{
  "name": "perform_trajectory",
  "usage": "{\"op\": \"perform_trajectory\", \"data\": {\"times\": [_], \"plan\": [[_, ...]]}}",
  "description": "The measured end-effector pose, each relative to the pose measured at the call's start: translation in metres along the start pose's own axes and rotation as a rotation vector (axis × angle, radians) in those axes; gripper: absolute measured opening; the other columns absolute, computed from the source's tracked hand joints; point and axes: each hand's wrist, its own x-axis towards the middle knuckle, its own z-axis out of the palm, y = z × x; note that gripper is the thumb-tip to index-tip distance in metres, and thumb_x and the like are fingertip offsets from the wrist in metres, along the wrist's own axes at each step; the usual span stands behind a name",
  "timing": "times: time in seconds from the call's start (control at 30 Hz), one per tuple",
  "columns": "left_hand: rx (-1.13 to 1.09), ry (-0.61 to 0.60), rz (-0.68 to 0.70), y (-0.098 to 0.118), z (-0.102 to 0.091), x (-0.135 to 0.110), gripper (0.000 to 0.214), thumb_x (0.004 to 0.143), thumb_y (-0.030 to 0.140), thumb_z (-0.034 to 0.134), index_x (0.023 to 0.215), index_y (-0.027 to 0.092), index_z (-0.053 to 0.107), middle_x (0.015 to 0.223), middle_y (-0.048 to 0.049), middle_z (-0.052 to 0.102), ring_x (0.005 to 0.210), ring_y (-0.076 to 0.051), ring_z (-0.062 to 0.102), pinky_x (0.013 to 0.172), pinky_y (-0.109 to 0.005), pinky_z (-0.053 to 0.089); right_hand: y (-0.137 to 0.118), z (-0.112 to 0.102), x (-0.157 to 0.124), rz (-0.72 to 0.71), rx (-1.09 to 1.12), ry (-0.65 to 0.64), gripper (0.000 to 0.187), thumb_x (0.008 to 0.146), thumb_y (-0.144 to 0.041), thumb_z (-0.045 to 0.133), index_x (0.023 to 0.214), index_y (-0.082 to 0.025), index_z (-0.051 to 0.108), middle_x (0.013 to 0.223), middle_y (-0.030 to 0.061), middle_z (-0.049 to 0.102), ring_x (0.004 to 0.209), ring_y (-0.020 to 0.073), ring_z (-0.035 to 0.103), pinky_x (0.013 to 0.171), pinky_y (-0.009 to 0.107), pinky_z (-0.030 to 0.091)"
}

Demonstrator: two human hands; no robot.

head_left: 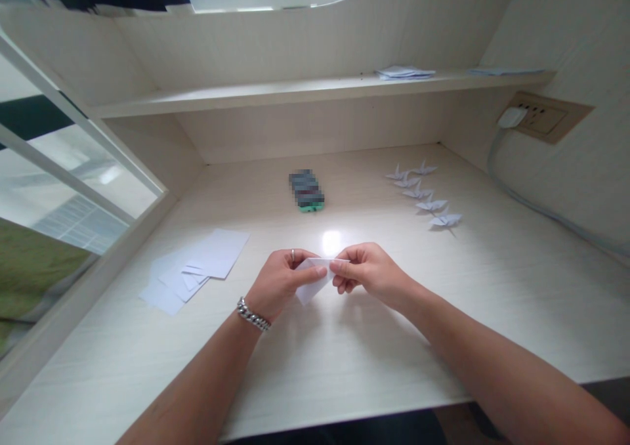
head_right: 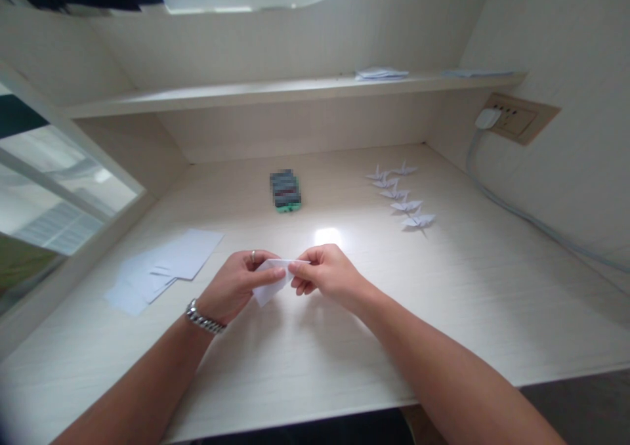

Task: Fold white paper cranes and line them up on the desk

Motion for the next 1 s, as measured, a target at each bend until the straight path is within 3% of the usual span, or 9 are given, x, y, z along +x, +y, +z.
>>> {"op": "perform_trajectory", "data": {"times": [0.2,0.6,0.8,1.0], "plan": [[0.198,0.072,0.056,0.005,0.003,-0.002,0.028,0.073,0.040,0.068,0.071,0.012,0.071,0.058,-0.0025,0.063,0.052,-0.011,0.050,0.048,-0.022,0.036,0.006,-0.003,0.002,-0.062,-0.069,-0.043,0.041,0.068,-0.053,0.073,0.065,-0.013,0.064,0.060,0.0034,0.066,0.052,0.0111,0.060,0.053,0.024,0.047],[0.164,0.146,0.094,0.003,0.000,-0.004,0.026,0.071,0.038,0.071,0.071,0.012,0.070,0.059,-0.0022,0.062,0.051,-0.010,0.049,0.046,-0.021,0.036,-0.005,-0.012,-0.001,-0.009,0.012,-0.120,0.040,0.071,-0.051,0.072,0.072,-0.011,0.070,0.072,0.0080,0.071,0.058,0.0124,0.063,0.059,0.026,0.050],[0.142,0.191,0.079,0.003,-0.003,-0.004,0.026,0.070,0.039,0.071,0.071,0.013,0.070,0.060,-0.0022,0.063,0.050,-0.010,0.049,0.044,-0.021,0.035,-0.005,-0.022,0.000,-0.059,0.032,0.045,0.039,0.073,-0.051,0.071,0.084,-0.013,0.070,0.072,0.0059,0.070,0.060,0.0128,0.064,0.059,0.025,0.050],[0.217,0.178,0.110,0.002,0.000,-0.003,0.025,0.071,0.039,0.068,0.070,0.014,0.070,0.063,-0.0036,0.065,0.052,-0.012,0.052,0.046,-0.022,0.038,0.002,-0.009,0.002,-0.079,-0.117,-0.051,0.046,0.077,-0.058,0.062,0.069,-0.013,0.066,0.068,0.0063,0.068,0.058,0.0124,0.063,0.058,0.025,0.050]]}}
